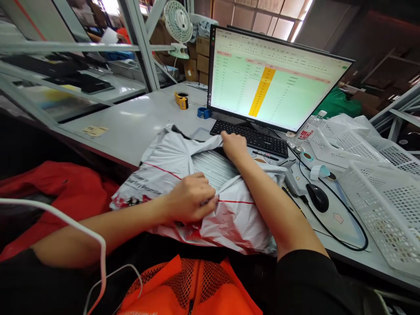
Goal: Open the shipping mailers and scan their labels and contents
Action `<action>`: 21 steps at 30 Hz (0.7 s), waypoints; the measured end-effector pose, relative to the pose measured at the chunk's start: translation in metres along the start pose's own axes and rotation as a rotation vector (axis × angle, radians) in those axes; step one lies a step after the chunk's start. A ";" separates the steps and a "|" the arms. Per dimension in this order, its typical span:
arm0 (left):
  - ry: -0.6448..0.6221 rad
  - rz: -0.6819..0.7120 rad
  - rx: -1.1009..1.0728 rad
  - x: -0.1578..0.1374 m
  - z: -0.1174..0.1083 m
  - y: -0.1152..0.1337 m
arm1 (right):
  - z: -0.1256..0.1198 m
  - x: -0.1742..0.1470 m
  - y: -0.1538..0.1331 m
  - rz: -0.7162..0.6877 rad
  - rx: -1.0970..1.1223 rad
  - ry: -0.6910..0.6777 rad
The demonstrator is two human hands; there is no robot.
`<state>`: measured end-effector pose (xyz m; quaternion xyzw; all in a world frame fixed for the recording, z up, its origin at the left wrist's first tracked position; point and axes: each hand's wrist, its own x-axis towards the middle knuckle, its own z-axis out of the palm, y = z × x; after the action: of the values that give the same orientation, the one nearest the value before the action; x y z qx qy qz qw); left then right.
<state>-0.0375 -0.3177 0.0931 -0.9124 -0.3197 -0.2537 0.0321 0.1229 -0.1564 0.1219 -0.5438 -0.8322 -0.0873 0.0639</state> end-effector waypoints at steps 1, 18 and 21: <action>0.026 0.020 -0.003 -0.005 0.000 0.009 | -0.003 0.011 0.013 0.075 -0.026 0.027; 0.007 -0.296 0.190 -0.057 -0.022 -0.014 | -0.068 0.034 0.029 -0.126 0.500 0.105; -0.047 -0.239 0.158 -0.044 -0.012 -0.016 | -0.077 -0.052 0.080 0.034 0.486 0.424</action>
<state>-0.0817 -0.3322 0.0804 -0.8681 -0.4458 -0.2083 0.0658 0.2182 -0.1882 0.1926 -0.4960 -0.7878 0.0039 0.3653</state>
